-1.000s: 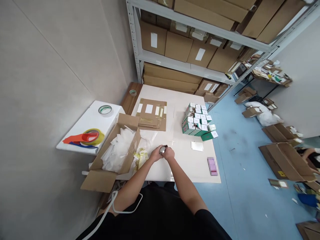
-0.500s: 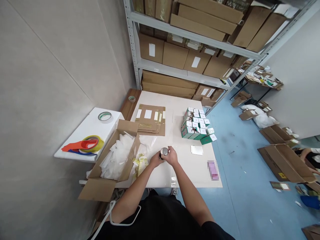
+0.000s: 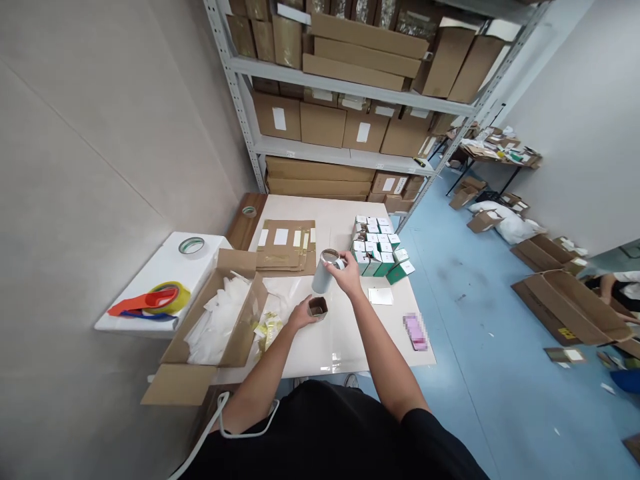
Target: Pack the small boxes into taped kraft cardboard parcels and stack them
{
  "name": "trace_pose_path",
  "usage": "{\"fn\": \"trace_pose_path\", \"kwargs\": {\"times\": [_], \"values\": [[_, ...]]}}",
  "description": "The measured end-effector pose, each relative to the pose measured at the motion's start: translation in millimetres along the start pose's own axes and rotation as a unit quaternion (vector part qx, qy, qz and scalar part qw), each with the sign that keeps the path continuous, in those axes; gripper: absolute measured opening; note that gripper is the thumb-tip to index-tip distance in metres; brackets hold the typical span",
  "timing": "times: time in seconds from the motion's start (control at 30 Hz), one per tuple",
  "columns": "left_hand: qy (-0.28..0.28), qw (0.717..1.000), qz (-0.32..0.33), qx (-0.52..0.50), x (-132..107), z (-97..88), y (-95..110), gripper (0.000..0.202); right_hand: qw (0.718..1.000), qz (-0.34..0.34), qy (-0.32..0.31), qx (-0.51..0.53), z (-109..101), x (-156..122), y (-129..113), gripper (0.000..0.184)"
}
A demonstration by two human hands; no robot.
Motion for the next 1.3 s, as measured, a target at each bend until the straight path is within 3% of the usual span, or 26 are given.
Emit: {"fn": "trace_pose_path", "kwargs": {"times": [0.07, 0.13, 0.2, 0.27, 0.33, 0.47, 0.57, 0.73, 0.87, 0.97, 1.03, 1.1, 1.2, 1.3], "values": [[0.011, 1.0, -0.006, 0.002, -4.0, -10.3, 8.4, 0.135, 1.0, 0.001, 0.0, 0.017, -5.9, 2.0, -1.3, 0.043], [0.035, 0.999, 0.007, -0.034, -10.7, -27.6, 23.7, 0.137, 0.999, 0.006, -0.007, 0.038, -10.6, 4.6, -1.0, 0.043], [0.079, 0.989, 0.043, -0.12, -21.0, -52.0, 48.9, 0.116, 0.998, 0.009, 0.0, 0.059, -14.2, 7.9, -1.3, 0.047], [0.158, 0.962, 0.086, -0.208, -35.5, -81.1, 83.3, 0.081, 0.997, 0.015, 0.015, 0.075, -15.4, 10.9, -3.3, 0.058], [0.217, 0.935, 0.15, -0.238, -53.3, -107.1, 126.4, 0.068, 0.995, 0.023, 0.016, 0.093, -12.4, 12.1, -7.6, 0.07], [0.223, 0.919, 0.248, -0.21, -84.7, -131.4, 209.7, 0.104, 0.989, 0.012, -0.051, 0.141, 0.7, 7.0, -20.6, 0.08], [0.227, 0.917, 0.248, -0.214, -93.3, -132.3, 242.6, 0.101, 0.981, -0.001, -0.107, 0.165, 1.8, 0.2, -25.4, 0.087], [0.218, 0.896, 0.243, -0.301, -84.6, -137.9, 247.9, 0.115, 0.957, 0.0, -0.2, 0.211, -20.6, -8.3, -16.1, 0.104], [0.163, 0.885, 0.245, -0.361, -77.0, -141.3, 251.6, 0.125, 0.927, 0.026, -0.307, 0.213, -26.8, -20.8, -3.9, 0.116], [0.127, 0.883, 0.258, -0.371, -74.2, -133.1, 263.0, 0.127, 0.943, 0.036, -0.255, 0.211, -25.2, -24.8, 2.2, 0.124], [0.143, 0.886, 0.248, -0.364, -71.3, -126.7, 268.1, 0.135, 0.967, 0.024, -0.177, 0.184, -25.9, -23.6, 4.3, 0.127], [0.181, 0.886, 0.225, -0.364, -67.5, -123.0, 269.1, 0.144, 0.977, 0.007, -0.139, 0.161, -26.9, -22.1, 4.2, 0.129], [0.217, 0.867, 0.205, -0.399, -62.1, -122.2, 266.6, 0.143, 0.967, -0.009, -0.184, 0.179, -26.9, -21.8, 1.3, 0.126], [0.182, 0.859, 0.204, -0.433, -58.5, -121.9, 265.6, 0.134, 0.949, -0.005, -0.234, 0.21, -26.6, -24.6, -1.5, 0.118]]}}
Point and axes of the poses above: each hand's wrist, its own x-axis towards the middle knuckle, its own z-axis out of the palm, y = z × x, the point moved 3 cm from there along x, towards the middle knuckle, and after that the axes turned 1 degree about -z, right-handed, at the moved point
